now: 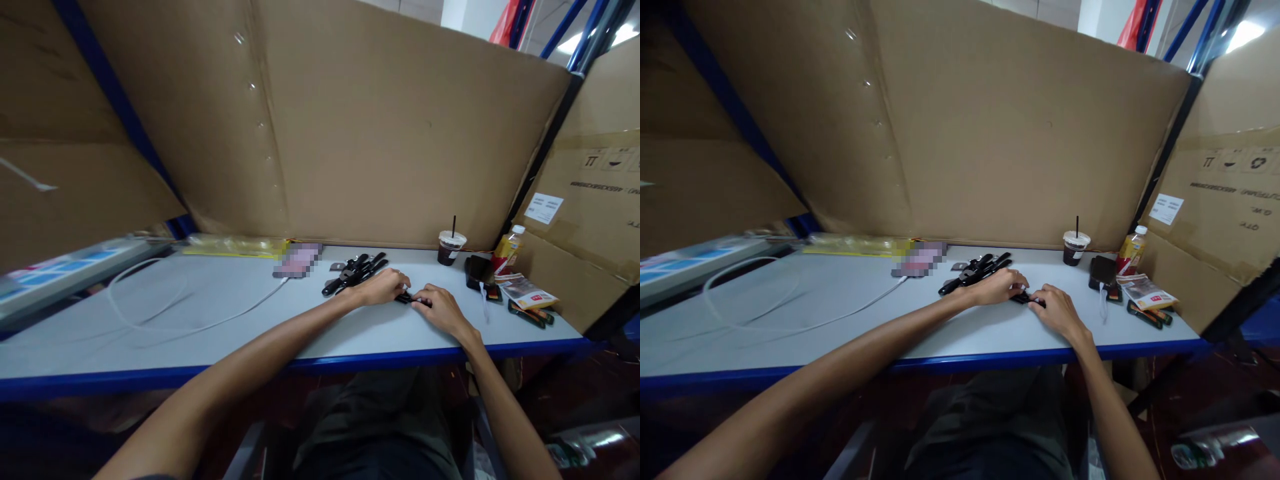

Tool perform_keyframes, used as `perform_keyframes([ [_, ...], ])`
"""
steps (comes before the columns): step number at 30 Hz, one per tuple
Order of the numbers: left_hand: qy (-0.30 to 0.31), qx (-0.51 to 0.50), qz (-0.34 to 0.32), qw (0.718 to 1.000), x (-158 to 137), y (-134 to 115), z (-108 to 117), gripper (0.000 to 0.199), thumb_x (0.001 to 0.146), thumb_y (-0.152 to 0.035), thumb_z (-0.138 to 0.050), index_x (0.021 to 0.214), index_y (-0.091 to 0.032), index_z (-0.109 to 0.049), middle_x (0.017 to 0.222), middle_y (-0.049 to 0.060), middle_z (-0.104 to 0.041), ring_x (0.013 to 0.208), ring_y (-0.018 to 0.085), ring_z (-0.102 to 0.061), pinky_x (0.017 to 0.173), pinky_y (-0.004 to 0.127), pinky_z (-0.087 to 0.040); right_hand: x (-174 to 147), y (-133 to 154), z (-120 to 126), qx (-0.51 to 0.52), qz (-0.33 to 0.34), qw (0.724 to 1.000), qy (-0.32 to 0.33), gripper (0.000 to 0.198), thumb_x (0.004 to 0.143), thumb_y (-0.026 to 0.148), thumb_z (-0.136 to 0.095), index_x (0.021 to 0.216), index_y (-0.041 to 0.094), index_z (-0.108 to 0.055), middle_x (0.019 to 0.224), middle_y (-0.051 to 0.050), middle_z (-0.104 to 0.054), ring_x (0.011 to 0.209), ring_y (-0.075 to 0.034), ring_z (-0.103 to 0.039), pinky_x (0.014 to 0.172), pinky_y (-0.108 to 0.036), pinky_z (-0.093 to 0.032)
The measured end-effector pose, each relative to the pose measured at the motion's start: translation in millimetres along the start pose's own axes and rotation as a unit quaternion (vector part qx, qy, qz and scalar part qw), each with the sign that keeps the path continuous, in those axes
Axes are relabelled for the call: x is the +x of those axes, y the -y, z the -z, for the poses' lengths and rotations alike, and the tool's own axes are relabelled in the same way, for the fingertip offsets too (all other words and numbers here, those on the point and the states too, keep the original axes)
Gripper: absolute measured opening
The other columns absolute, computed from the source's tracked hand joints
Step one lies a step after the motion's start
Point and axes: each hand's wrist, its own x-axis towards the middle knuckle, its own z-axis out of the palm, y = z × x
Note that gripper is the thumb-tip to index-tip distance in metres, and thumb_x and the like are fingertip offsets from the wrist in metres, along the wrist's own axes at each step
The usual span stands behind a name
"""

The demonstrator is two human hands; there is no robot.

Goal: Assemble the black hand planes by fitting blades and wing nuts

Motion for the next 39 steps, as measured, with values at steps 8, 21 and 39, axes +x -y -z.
perform_keyframes([
  [8,-0.049,-0.061,0.083,0.993,-6,-3,-9,0.011,0.087,-0.013,-0.064,0.088,-0.016,-0.074,0.083,0.004,-0.073,0.076,0.016,-0.064,0.071,0.024,-0.044,1,-1,-1,-0.003,0.002,1.000,-0.001,0.015,0.092,0.027,-0.065,0.100,0.025,-0.077,0.090,-0.001,-0.066,0.079,-0.015,-0.060,0.074,-0.026,-0.040],
  [21,-0.078,-0.052,0.074,0.993,-5,0,-15,0.016,0.082,-0.005,-0.061,0.083,-0.015,-0.073,0.083,0.005,-0.069,0.080,0.017,-0.062,0.075,0.027,-0.045,2,-2,-1,-0.006,0.005,1.000,-0.001,0.016,0.092,0.027,-0.064,0.100,0.026,-0.077,0.093,-0.002,-0.067,0.080,-0.015,-0.060,0.074,-0.026,-0.040],
  [39,-0.075,-0.011,0.029,0.997,-7,-9,-12,0.018,0.086,-0.006,-0.058,0.086,-0.014,-0.074,0.089,0.008,-0.070,0.090,0.019,-0.063,0.084,0.030,-0.049,3,-5,-3,0.000,0.002,1.000,-0.005,0.015,0.090,0.026,-0.066,0.099,0.026,-0.077,0.091,-0.001,-0.067,0.079,-0.016,-0.061,0.075,-0.027,-0.041],
])
